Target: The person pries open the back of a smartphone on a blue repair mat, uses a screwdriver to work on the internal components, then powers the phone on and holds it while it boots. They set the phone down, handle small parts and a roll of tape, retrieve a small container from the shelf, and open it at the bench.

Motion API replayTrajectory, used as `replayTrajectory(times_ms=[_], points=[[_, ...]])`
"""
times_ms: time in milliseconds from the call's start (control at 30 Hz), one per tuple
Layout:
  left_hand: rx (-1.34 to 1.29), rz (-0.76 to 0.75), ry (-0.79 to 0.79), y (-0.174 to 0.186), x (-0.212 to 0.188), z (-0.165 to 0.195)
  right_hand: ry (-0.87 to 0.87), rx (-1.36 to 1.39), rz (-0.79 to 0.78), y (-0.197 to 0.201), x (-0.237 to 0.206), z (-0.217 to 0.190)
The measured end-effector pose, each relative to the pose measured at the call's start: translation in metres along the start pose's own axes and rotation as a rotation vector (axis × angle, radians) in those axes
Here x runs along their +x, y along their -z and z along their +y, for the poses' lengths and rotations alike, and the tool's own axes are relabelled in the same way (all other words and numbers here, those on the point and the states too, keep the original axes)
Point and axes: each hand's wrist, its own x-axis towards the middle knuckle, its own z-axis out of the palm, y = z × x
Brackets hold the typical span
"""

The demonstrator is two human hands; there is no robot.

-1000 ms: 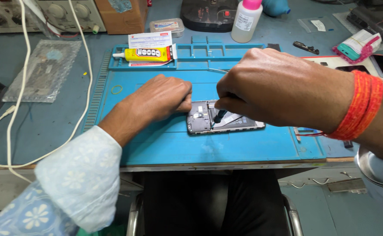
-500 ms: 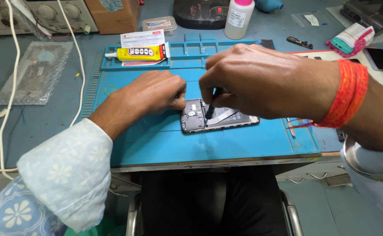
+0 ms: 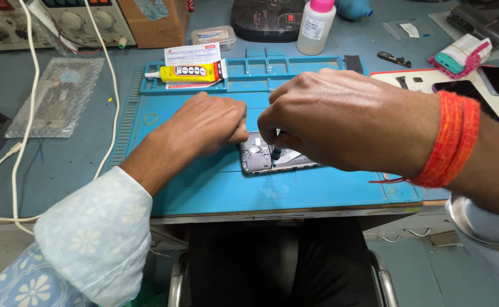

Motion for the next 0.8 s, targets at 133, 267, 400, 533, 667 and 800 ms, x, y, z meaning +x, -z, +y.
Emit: replayTrajectory(times_ms=[133, 267, 400, 533, 667, 800], points=[[-0.015, 0.101, -0.025, 0.014, -0.01, -0.007, -0.353, -0.181, -0.315, -0.003, -0.003, 0.003], [-0.038, 0.067, 0.08, 0.028, -0.035, -0.016, -0.191, -0.113, -0.215, 0.002, -0.003, 0.002], [-0.017, -0.033, 0.218, 0.033, -0.061, -0.025, -0.486, 0.012, -0.302, 0.004, 0.001, 0.003], [-0.052, -0.093, 0.341, 0.033, -0.074, -0.03, -0.343, -0.171, -0.364, 0.005, 0.001, 0.006], [-0.076, -0.066, 0.324, 0.032, -0.078, -0.032, -0.349, -0.116, -0.319, 0.004, 0.001, 0.006], [-0.094, -0.037, 0.34, 0.032, -0.079, -0.034, -0.44, -0.115, -0.383, 0.005, -0.003, 0.007]])
